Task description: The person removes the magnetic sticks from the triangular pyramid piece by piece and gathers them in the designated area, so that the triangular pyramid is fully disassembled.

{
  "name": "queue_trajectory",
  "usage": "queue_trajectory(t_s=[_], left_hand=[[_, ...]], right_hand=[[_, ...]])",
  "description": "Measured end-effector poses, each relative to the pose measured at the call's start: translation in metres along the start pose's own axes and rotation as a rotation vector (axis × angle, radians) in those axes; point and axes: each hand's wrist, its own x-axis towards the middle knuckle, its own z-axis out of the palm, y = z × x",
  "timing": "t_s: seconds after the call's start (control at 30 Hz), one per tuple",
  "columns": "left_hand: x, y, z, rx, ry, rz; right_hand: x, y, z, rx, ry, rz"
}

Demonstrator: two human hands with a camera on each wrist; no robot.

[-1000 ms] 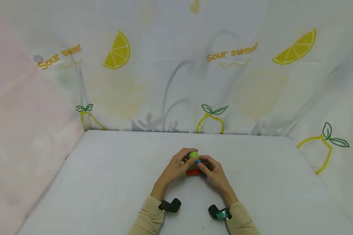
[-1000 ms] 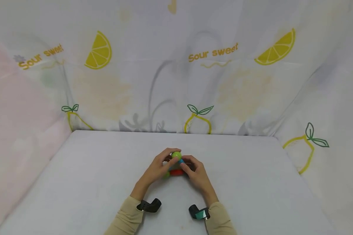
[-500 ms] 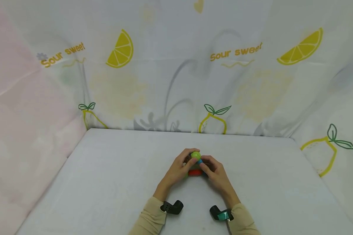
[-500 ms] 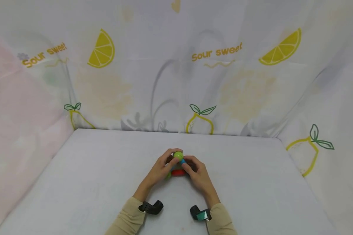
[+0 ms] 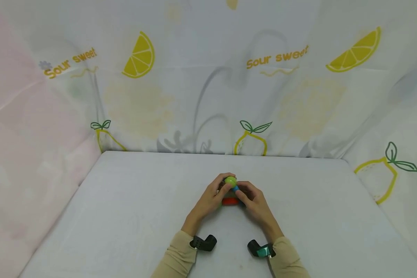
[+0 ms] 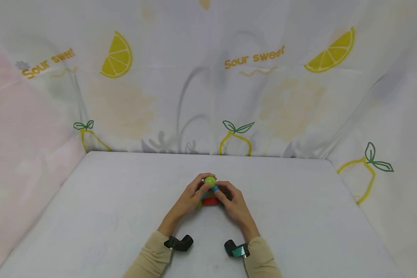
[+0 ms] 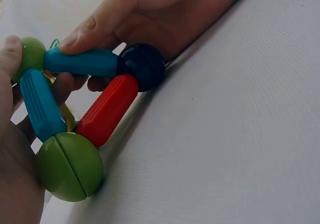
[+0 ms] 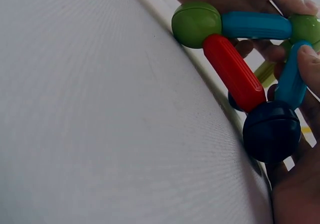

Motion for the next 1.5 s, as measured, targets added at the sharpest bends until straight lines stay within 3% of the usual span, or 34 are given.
queue_trajectory(t_s=[0.37,0.6,0.97,1.23,1.5], left_hand=[[0.000,-0.002,-0.005,-0.024,0.004,-0.007],[0.001,-0.013,-0.009,-0.268,0.023,-0.039],[-0.002,-0.014,-0.013,-0.355,0.056,-0.067],[-0.004,-0.012,-0.018,-0.336,0.087,-0.095],[-0.009,-0.016,-0.025,-0.243,0.146,-0.129]], right_hand=[[0.005,0.000,0.003,0.022,-0.015,-0.016],[0.004,0.000,0.003,0.016,0.001,-0.004],[0.000,0.000,0.001,-0.004,0.021,0.029],[-0.001,-0.001,0.001,0.009,0.070,0.026],[-0.001,0.000,0.002,0.038,0.225,0.065]])
